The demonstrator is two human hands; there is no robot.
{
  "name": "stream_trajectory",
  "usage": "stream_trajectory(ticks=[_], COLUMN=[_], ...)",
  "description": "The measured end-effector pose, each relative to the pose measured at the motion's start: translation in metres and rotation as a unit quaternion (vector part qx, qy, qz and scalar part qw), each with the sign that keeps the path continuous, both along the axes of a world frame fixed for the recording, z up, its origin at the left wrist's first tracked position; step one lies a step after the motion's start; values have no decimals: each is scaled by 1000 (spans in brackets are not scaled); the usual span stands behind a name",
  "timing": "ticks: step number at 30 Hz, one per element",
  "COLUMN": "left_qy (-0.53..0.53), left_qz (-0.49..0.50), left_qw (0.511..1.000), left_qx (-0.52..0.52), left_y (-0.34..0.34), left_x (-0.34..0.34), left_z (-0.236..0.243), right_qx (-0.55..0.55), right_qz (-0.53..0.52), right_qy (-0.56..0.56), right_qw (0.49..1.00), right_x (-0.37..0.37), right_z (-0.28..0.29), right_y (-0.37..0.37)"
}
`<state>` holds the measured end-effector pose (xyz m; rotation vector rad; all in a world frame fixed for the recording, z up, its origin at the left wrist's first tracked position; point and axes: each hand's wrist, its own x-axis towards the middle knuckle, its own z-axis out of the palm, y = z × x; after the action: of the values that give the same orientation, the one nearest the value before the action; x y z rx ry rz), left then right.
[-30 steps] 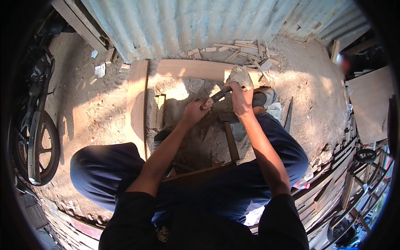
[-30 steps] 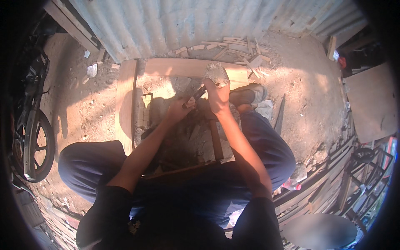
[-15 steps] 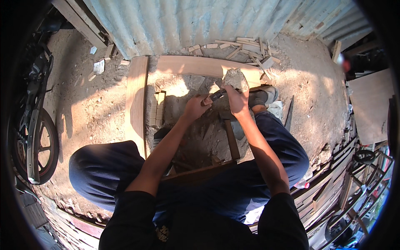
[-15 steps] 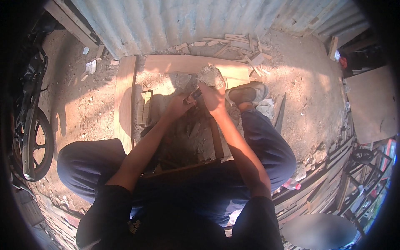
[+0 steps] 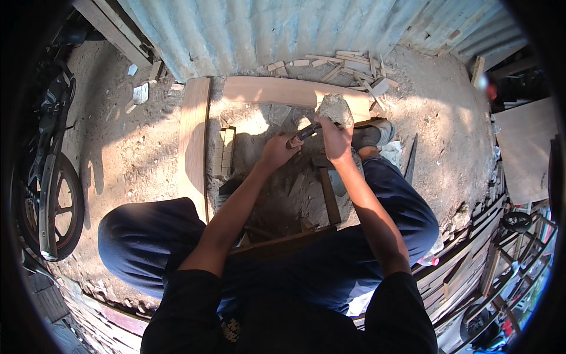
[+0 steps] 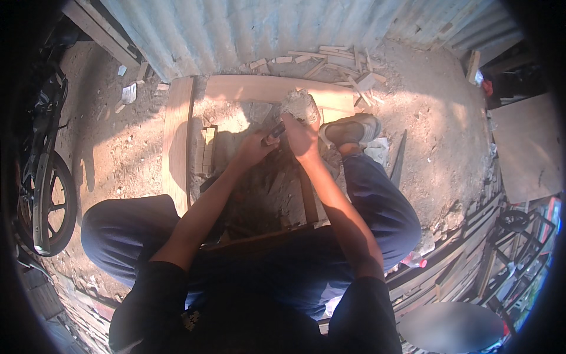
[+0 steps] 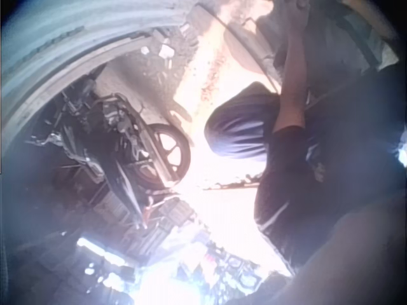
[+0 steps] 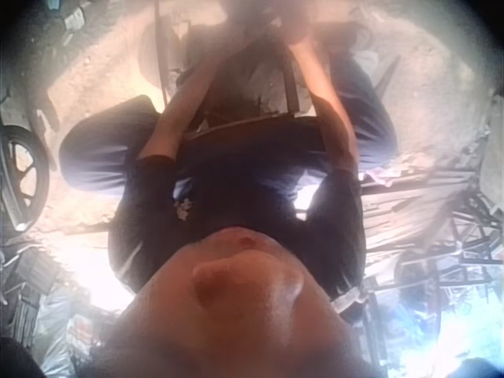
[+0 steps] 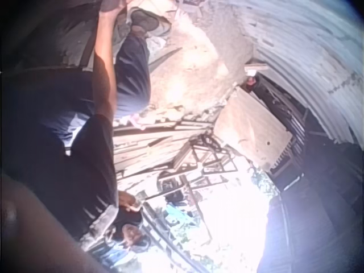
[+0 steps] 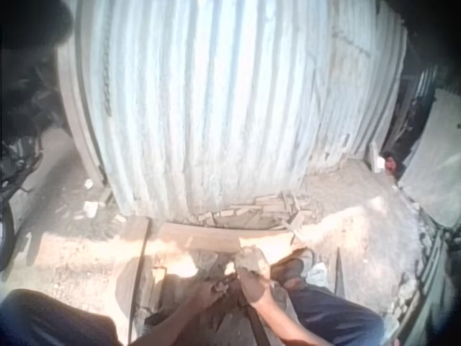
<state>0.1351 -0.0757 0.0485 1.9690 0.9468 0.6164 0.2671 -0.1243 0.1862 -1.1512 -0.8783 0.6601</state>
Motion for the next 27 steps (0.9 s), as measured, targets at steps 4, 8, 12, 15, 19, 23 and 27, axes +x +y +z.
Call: stream_trajectory(ticks=[4, 8, 12, 15, 19, 23, 27], left_qy=[-9, 0, 13, -44, -106, -136, -178], left_qz=[-7, -10, -13, -89, -141, -177, -167], left_qw=[1000, 1000, 1000, 995, 982, 973, 954], left_qx=[-5, -2, -3, -30, 69, -61, -175], left_y=[0, 1, 3, 7, 32, 36, 25], left_x=[0, 1, 0, 1, 6, 17, 27], left_z=[0, -2, -8, 18, 68, 132, 150], right_qx=[-12, -31, -54, -54, -66, -12, -77], right_qz=[-7, 13, -30, -3, 43, 77, 73], right_qy=[32, -19, 29, 54, 62, 3, 44], right_qw=[999, 999, 998, 997, 995, 997, 993], right_x=[-1, 2, -8, -3, -3, -1, 5], right_z=[3, 6, 1, 4, 17, 14, 20], right_y=[-1, -4, 1, -2, -3, -1, 1])
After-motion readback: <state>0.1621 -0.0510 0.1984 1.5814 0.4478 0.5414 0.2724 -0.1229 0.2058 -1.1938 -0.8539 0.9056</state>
